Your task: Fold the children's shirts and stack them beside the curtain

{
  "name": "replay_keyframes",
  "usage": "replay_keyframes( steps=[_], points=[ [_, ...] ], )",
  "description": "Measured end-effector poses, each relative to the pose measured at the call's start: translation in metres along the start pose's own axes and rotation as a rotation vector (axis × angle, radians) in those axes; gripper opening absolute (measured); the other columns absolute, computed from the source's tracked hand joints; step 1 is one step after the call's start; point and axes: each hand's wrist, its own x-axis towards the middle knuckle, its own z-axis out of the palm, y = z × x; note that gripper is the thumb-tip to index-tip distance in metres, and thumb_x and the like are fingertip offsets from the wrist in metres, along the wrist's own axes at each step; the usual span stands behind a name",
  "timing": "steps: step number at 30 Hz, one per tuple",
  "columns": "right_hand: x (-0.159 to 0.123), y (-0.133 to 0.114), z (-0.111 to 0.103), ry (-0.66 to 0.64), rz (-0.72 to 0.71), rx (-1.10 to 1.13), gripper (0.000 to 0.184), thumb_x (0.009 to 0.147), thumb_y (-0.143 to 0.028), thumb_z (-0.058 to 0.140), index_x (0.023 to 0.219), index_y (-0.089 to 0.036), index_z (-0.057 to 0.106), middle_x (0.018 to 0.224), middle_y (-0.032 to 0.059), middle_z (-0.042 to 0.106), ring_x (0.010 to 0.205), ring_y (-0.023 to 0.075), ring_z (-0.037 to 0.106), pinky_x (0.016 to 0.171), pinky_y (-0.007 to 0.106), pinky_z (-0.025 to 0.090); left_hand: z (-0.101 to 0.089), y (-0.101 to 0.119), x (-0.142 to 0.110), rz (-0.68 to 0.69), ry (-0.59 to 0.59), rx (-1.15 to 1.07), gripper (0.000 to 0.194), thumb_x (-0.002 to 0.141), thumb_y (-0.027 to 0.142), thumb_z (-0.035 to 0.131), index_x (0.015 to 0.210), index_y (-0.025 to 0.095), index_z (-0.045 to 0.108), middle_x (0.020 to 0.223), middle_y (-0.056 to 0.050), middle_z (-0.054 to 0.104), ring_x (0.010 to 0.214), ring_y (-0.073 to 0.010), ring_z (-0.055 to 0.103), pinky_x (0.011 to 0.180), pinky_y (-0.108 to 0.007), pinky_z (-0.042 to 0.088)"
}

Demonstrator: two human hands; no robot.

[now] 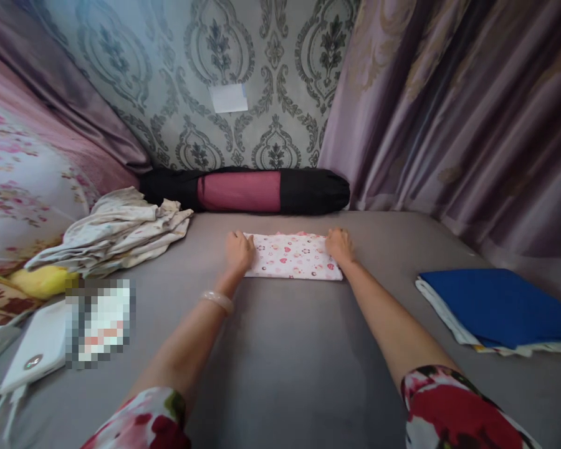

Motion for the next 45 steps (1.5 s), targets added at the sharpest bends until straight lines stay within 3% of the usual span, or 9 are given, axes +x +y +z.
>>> replay_keyframes(
  steps=[2, 4, 6, 8, 14, 24, 32, 38, 45],
  points=[
    [-0.018, -0.018, 0.001, 0.085, -0.146, -0.027, 0.044, 0.098, -0.025, 0.022, 0.119, -0.008, 0.056, 0.122, 0.0213, 0.057, 0.115, 0.0278, 0.053, 0.093, 0.038, 0.039, 0.0, 0.011, -0.009, 0.184, -0.016, 0.015, 0.036, 0.094, 0.036, 0.035, 0.107, 0.01, 0.056, 0.112, -0.019, 0.059, 0.11, -0.0291, 0.053, 0.092, -0.038, 0.04],
    [-0.038, -0.039, 0.009, 0.016, -0.372, -0.027, 0.044, 0.097, -0.024, 0.022, 0.12, -0.013, 0.058, 0.125, 0.0173, 0.057, 0.118, 0.0264, 0.05, 0.099, 0.039, 0.034, 0.004, 0.024, -0.019, 0.342, -0.084, 0.001, 0.035, 0.095, 0.033, 0.033, 0.112, 0.012, 0.056, 0.118, -0.016, 0.058, 0.115, -0.0273, 0.05, 0.097, -0.039, 0.038],
    [-0.054, -0.056, 0.019, -0.015, -0.564, -0.029, 0.043, 0.096, -0.026, 0.028, 0.131, -0.017, 0.051, 0.139, 0.0125, 0.048, 0.131, 0.0269, 0.037, 0.108, 0.043, 0.023, 0.011, 0.034, -0.027, 0.423, -0.133, 0.0, 0.038, 0.096, 0.031, 0.031, 0.121, 0.014, 0.054, 0.129, -0.014, 0.054, 0.124, -0.027, 0.043, 0.103, -0.04, 0.033],
    [-0.064, -0.065, 0.03, -0.041, -0.623, -0.038, 0.047, 0.095, -0.028, 0.031, 0.139, -0.019, 0.044, 0.148, 0.0082, 0.039, 0.137, 0.0267, 0.027, 0.112, 0.046, 0.014, 0.018, 0.039, -0.034, 0.435, -0.158, 0.018, 0.042, 0.096, 0.031, 0.029, 0.129, 0.016, 0.049, 0.14, -0.012, 0.048, 0.132, -0.0281, 0.036, 0.108, -0.044, 0.028],
    [-0.067, -0.056, 0.046, -0.07, -0.543, -0.07, 0.05, 0.095, -0.033, 0.028, 0.143, -0.023, 0.04, 0.153, 0.0051, 0.031, 0.14, 0.0267, 0.022, 0.112, 0.049, 0.008, 0.033, 0.034, -0.042, 0.414, -0.201, 0.045, 0.05, 0.097, 0.038, 0.025, 0.141, 0.021, 0.041, 0.15, -0.009, 0.036, 0.139, -0.0302, 0.027, 0.111, -0.054, 0.02],
    [-0.07, -0.055, 0.05, -0.027, -0.528, -0.057, 0.049, 0.096, -0.034, 0.027, 0.142, -0.026, 0.042, 0.152, 0.0029, 0.033, 0.139, 0.0253, 0.024, 0.112, 0.047, 0.009, 0.026, 0.036, -0.043, 0.413, -0.228, 0.067, 0.05, 0.096, 0.04, 0.025, 0.143, 0.029, 0.039, 0.151, -0.008, 0.035, 0.139, -0.0313, 0.027, 0.108, -0.058, 0.021],
    [-0.067, -0.053, 0.05, -0.008, -0.512, -0.043, 0.049, 0.097, -0.035, 0.028, 0.143, -0.023, 0.04, 0.153, 0.0071, 0.03, 0.14, 0.0251, 0.019, 0.112, 0.051, 0.005, 0.022, 0.036, -0.051, 0.293, -0.011, 0.025, 0.055, 0.094, 0.047, 0.028, 0.139, 0.019, 0.046, 0.15, -0.013, 0.035, 0.141, -0.033, 0.021, 0.113, -0.056, 0.011],
    [-0.067, -0.049, 0.051, 0.021, -0.388, -0.062, 0.052, 0.097, -0.045, 0.028, 0.142, -0.022, 0.041, 0.153, 0.0104, 0.028, 0.14, 0.0324, 0.018, 0.109, 0.059, 0.006, 0.024, 0.036, -0.048, 0.243, -0.147, 0.038, 0.061, 0.092, 0.055, 0.03, 0.141, 0.022, 0.042, 0.15, -0.014, 0.035, 0.139, -0.0412, 0.023, 0.109, -0.063, 0.012],
    [-0.065, -0.051, 0.048, -0.061, -0.362, -0.081, 0.053, 0.097, -0.046, 0.027, 0.143, -0.025, 0.039, 0.154, 0.0092, 0.027, 0.14, 0.0322, 0.017, 0.108, 0.06, 0.009, 0.023, 0.037, -0.047, 0.229, -0.171, 0.043, 0.062, 0.091, 0.056, 0.029, 0.142, 0.022, 0.041, 0.15, -0.014, 0.033, 0.138, -0.0418, 0.023, 0.108, -0.064, 0.013]
  ],
)
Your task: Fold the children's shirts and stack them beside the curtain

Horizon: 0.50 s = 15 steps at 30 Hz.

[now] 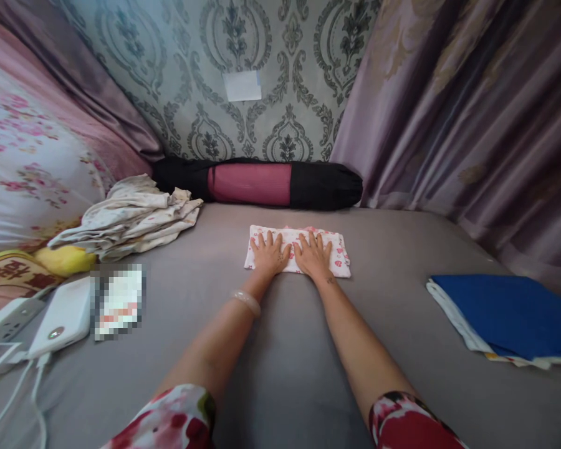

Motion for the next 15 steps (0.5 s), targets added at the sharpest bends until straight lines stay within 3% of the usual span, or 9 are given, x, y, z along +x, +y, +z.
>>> replay_keyframes(
  steps=[8, 12, 15],
  points=[
    [0.005, 0.014, 0.004, 0.078, 0.1, -0.007, 0.055, 0.097, -0.036, 0.025, 0.142, -0.007, 0.038, 0.151, 0.017, 0.03, 0.139, 0.0282, 0.022, 0.111, 0.051, 0.013, -0.008, -0.021, 0.006, 0.123, 0.014, -0.021, 0.06, 0.093, 0.054, 0.029, 0.14, 0.018, 0.041, 0.142, -0.012, 0.047, 0.129, -0.0315, 0.039, 0.106, -0.052, 0.028],
    [0.006, 0.016, 0.007, 0.074, 0.111, -0.009, 0.055, 0.097, -0.035, 0.025, 0.142, -0.008, 0.039, 0.151, 0.015, 0.031, 0.139, 0.0276, 0.022, 0.112, 0.05, 0.012, -0.005, -0.029, 0.007, 0.134, -0.005, -0.01, 0.059, 0.093, 0.054, 0.028, 0.142, 0.022, 0.038, 0.146, -0.009, 0.042, 0.132, -0.0294, 0.036, 0.108, -0.05, 0.026],
    [0.007, 0.018, 0.007, 0.058, 0.121, 0.006, 0.054, 0.097, -0.035, 0.026, 0.142, -0.01, 0.039, 0.151, 0.0132, 0.031, 0.139, 0.0268, 0.023, 0.112, 0.048, 0.014, -0.002, -0.03, 0.006, 0.098, 0.007, 0.01, 0.061, 0.093, 0.056, 0.028, 0.142, 0.023, 0.039, 0.15, -0.011, 0.034, 0.137, -0.0323, 0.03, 0.109, -0.048, 0.022]
  ],
)
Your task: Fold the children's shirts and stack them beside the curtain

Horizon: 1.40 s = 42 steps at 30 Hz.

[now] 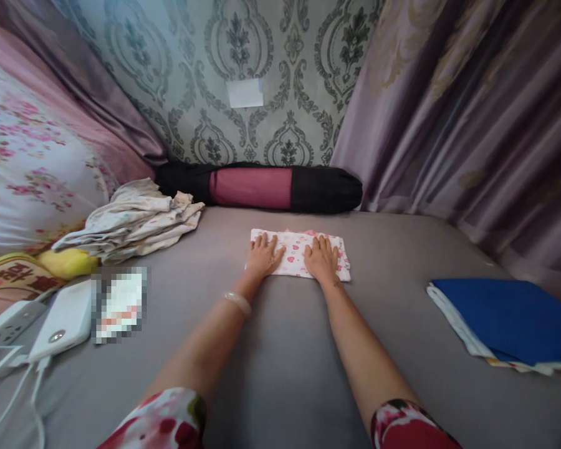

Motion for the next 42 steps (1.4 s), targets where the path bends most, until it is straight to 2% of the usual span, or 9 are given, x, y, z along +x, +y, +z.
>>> replay_keyframes(
  steps=[4, 11, 17, 20, 23, 28, 34, 37, 42],
  points=[
    [0.001, 0.008, -0.001, 0.035, 0.049, 0.014, 0.054, 0.097, -0.036, 0.026, 0.142, -0.008, 0.039, 0.149, 0.0151, 0.034, 0.138, 0.0268, 0.025, 0.111, 0.045, 0.016, 0.002, 0.0, 0.0, -0.078, 0.0, 0.012, 0.06, 0.092, 0.057, 0.028, 0.142, 0.026, 0.04, 0.152, -0.015, 0.029, 0.138, -0.0396, 0.026, 0.108, -0.053, 0.02],
    [0.001, 0.015, 0.0, 0.049, 0.108, 0.014, 0.057, 0.097, -0.037, 0.025, 0.141, -0.003, 0.038, 0.149, 0.0161, 0.034, 0.139, 0.0269, 0.024, 0.113, 0.043, 0.011, 0.005, 0.002, 0.002, -0.117, 0.009, 0.02, 0.075, 0.091, 0.059, 0.029, 0.14, 0.003, 0.036, 0.147, -0.027, 0.032, 0.135, -0.0404, 0.029, 0.107, -0.051, 0.026],
    [0.005, 0.026, -0.01, 0.004, 0.104, 0.047, 0.056, 0.098, -0.037, 0.02, 0.139, -0.005, 0.042, 0.147, 0.0157, 0.038, 0.137, 0.0274, 0.029, 0.11, 0.041, 0.021, -0.001, -0.023, 0.007, 0.017, -0.041, -0.083, 0.059, 0.094, 0.053, 0.026, 0.133, 0.014, 0.047, 0.144, -0.017, 0.042, 0.131, -0.0321, 0.039, 0.104, -0.046, 0.033],
    [0.004, 0.034, -0.011, 0.034, 0.121, 0.024, 0.056, 0.098, -0.036, 0.021, 0.14, -0.005, 0.04, 0.148, 0.0169, 0.036, 0.136, 0.0283, 0.029, 0.108, 0.042, 0.023, 0.001, -0.04, 0.007, 0.043, -0.074, -0.133, 0.053, 0.096, 0.046, 0.026, 0.137, 0.018, 0.044, 0.148, -0.011, 0.038, 0.137, -0.0276, 0.033, 0.109, -0.043, 0.028],
    [0.001, 0.037, -0.009, 0.066, 0.107, 0.004, 0.056, 0.097, -0.035, 0.021, 0.141, -0.005, 0.039, 0.148, 0.0172, 0.036, 0.136, 0.0281, 0.03, 0.107, 0.042, 0.024, 0.006, -0.048, 0.005, 0.032, -0.065, -0.15, 0.054, 0.095, 0.048, 0.029, 0.138, 0.019, 0.042, 0.151, -0.011, 0.033, 0.14, -0.0285, 0.027, 0.112, -0.045, 0.023],
    [-0.001, 0.036, -0.009, 0.088, 0.098, -0.013, 0.056, 0.097, -0.034, 0.02, 0.14, -0.005, 0.039, 0.147, 0.0167, 0.038, 0.135, 0.0279, 0.031, 0.106, 0.041, 0.025, 0.009, -0.051, 0.005, 0.067, -0.022, -0.231, 0.053, 0.093, 0.048, 0.035, 0.135, 0.017, 0.047, 0.148, -0.013, 0.037, 0.139, -0.0282, 0.03, 0.112, -0.046, 0.026],
    [0.003, 0.035, -0.013, 0.028, 0.105, -0.049, 0.056, 0.098, -0.036, 0.02, 0.141, -0.007, 0.039, 0.148, 0.017, 0.035, 0.137, 0.0291, 0.028, 0.109, 0.049, 0.021, 0.008, -0.053, 0.003, 0.045, 0.149, -0.354, 0.049, 0.09, 0.046, 0.044, 0.128, 0.017, 0.055, 0.14, -0.01, 0.049, 0.136, -0.026, 0.035, 0.113, -0.04, 0.027],
    [0.004, 0.027, -0.014, 0.021, 0.023, -0.073, 0.054, 0.098, -0.038, 0.02, 0.142, -0.013, 0.039, 0.15, 0.0136, 0.033, 0.14, 0.0288, 0.021, 0.111, 0.053, 0.012, 0.006, -0.051, 0.001, 0.081, 0.131, -0.341, 0.047, 0.09, 0.045, 0.045, 0.127, 0.018, 0.056, 0.14, -0.01, 0.05, 0.135, -0.0256, 0.036, 0.113, -0.043, 0.025],
    [-0.001, 0.016, -0.011, -0.02, -0.093, -0.073, 0.052, 0.098, -0.041, 0.022, 0.144, -0.021, 0.037, 0.152, 0.0095, 0.03, 0.139, 0.0268, 0.022, 0.11, 0.054, 0.013, 0.003, -0.049, -0.002, 0.086, 0.063, -0.333, 0.044, 0.091, 0.045, 0.045, 0.126, 0.022, 0.057, 0.139, -0.008, 0.051, 0.133, -0.025, 0.04, 0.113, -0.047, 0.024]
  ],
)
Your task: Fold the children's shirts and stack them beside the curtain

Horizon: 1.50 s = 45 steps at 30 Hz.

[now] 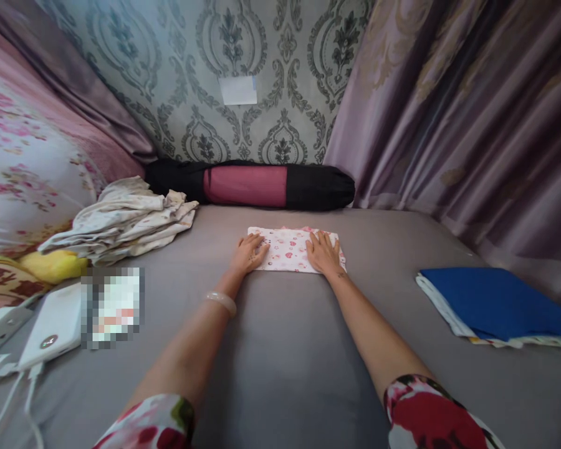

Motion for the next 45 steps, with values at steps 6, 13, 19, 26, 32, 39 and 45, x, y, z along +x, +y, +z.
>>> replay_keyframes(
  steps=[6, 13, 19, 26, 32, 39, 45],
  points=[
    [0.0, 0.001, 0.0, -0.023, 0.014, -0.003, 0.051, 0.098, -0.039, 0.022, 0.143, -0.02, 0.039, 0.151, 0.01, 0.032, 0.139, 0.0263, 0.023, 0.11, 0.056, 0.013, 0.0, 0.001, 0.001, -0.028, 0.059, -0.029, 0.039, 0.091, 0.043, 0.046, 0.12, 0.023, 0.061, 0.133, -0.006, 0.057, 0.129, -0.0217, 0.045, 0.112, -0.042, 0.026],
    [0.006, -0.037, 0.0, 0.013, -0.076, 0.028, 0.054, 0.098, -0.039, 0.022, 0.144, -0.016, 0.036, 0.151, 0.012, 0.031, 0.14, 0.0262, 0.02, 0.112, 0.053, 0.008, -0.003, 0.003, 0.001, -0.031, 0.116, -0.064, 0.036, 0.09, 0.04, 0.048, 0.116, 0.021, 0.063, 0.125, -0.007, 0.063, 0.123, -0.0206, 0.051, 0.11, -0.038, 0.03],
    [0.006, -0.059, 0.011, 0.01, -0.103, 0.058, 0.054, 0.098, -0.041, 0.023, 0.144, -0.016, 0.037, 0.152, 0.0118, 0.031, 0.14, 0.0269, 0.022, 0.111, 0.052, 0.011, -0.004, 0.004, 0.001, -0.045, 0.115, -0.063, 0.036, 0.09, 0.039, 0.048, 0.116, 0.019, 0.062, 0.125, -0.008, 0.062, 0.124, -0.0212, 0.051, 0.11, -0.039, 0.03],
    [0.006, -0.055, 0.011, -0.017, -0.098, 0.052, 0.055, 0.098, -0.041, 0.023, 0.145, -0.016, 0.035, 0.153, 0.0107, 0.029, 0.14, 0.0266, 0.02, 0.111, 0.051, 0.011, -0.004, 0.004, 0.001, -0.059, 0.097, -0.046, 0.035, 0.09, 0.037, 0.048, 0.118, 0.021, 0.062, 0.126, -0.009, 0.062, 0.128, -0.0223, 0.047, 0.109, -0.04, 0.031],
    [0.013, -0.07, 0.005, -0.045, -0.088, 0.069, 0.055, 0.097, -0.039, 0.024, 0.144, -0.013, 0.036, 0.152, 0.0144, 0.029, 0.14, 0.0278, 0.02, 0.111, 0.052, 0.01, -0.002, 0.001, 0.002, -0.072, 0.15, -0.056, 0.036, 0.089, 0.035, 0.049, 0.12, 0.021, 0.06, 0.125, -0.008, 0.062, 0.125, -0.0221, 0.049, 0.108, -0.038, 0.034],
    [0.013, -0.095, 0.018, 0.025, -0.144, 0.118, 0.053, 0.097, -0.037, 0.023, 0.141, -0.012, 0.04, 0.151, 0.0135, 0.032, 0.14, 0.0252, 0.021, 0.112, 0.048, 0.009, -0.001, -0.006, 0.007, -0.166, 0.177, -0.256, 0.036, 0.09, 0.03, 0.046, 0.12, 0.014, 0.059, 0.117, -0.011, 0.065, 0.11, -0.0225, 0.059, 0.101, -0.036, 0.043],
    [0.01, -0.093, 0.022, 0.069, -0.146, 0.11, 0.053, 0.097, -0.037, 0.024, 0.14, -0.012, 0.041, 0.15, 0.0128, 0.033, 0.139, 0.0249, 0.023, 0.112, 0.048, 0.01, -0.005, -0.008, 0.008, -0.312, 0.251, -0.457, 0.037, 0.091, 0.03, 0.041, 0.119, 0.015, 0.06, 0.119, -0.01, 0.065, 0.111, -0.0209, 0.06, 0.1, -0.035, 0.045]
  ],
)
